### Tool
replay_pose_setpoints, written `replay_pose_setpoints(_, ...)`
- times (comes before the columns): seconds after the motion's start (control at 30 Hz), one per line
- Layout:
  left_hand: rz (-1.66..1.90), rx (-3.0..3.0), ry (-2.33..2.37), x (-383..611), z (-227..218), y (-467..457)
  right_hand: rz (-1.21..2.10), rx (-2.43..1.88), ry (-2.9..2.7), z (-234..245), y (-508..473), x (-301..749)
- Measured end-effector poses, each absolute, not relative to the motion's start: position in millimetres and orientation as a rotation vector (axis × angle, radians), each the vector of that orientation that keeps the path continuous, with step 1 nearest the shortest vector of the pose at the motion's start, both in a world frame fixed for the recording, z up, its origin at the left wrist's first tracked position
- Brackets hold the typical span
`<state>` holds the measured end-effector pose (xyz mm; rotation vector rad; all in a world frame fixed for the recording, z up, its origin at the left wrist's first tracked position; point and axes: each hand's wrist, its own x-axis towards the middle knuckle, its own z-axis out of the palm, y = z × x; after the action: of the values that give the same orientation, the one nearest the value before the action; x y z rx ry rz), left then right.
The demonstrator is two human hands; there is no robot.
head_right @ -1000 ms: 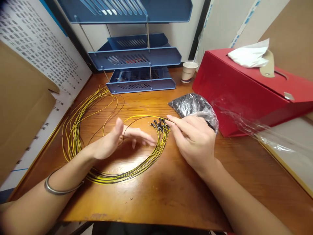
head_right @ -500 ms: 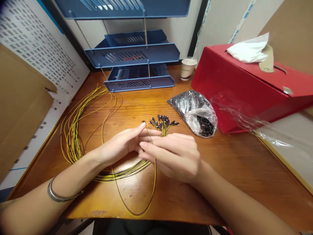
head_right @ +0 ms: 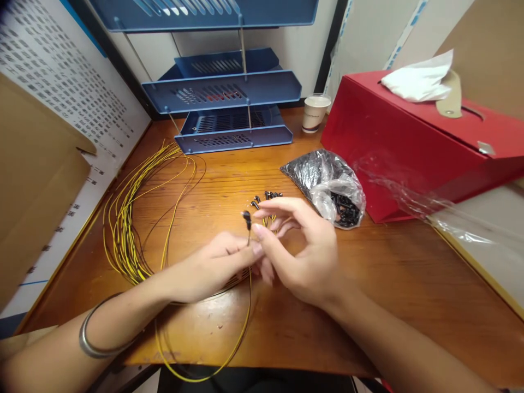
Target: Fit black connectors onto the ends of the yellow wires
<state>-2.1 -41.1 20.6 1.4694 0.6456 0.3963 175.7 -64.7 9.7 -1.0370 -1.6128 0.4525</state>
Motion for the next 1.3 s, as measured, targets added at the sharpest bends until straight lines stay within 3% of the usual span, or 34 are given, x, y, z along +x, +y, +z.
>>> replay_pose_setpoints(0.23, 0.388, 1.745, 0.785, -1.9, 21.9, -50.7, 0.658, -1.066, -1.554, 9.2, -66.4, 169.1)
replay_pose_setpoints(0.47, 0.723, 1.984, 1.154, -6.0, 28.5, -43.8, 0.706, -1.020, -1.459, 14.5, -57.8, 176.3)
replay_pose_setpoints(0.77, 1.155, 2.482, 1.041, -8.7, 17.7, -43.2, 0.766, -1.064, -1.527, 14.0, -61.4, 172.9)
replay_pose_setpoints(1.3, 1.200, 2.609, 0.917, -11.0, 18.9, -39.6, 0.873, -1.081, -1.499, 15.7, -66.8, 171.3)
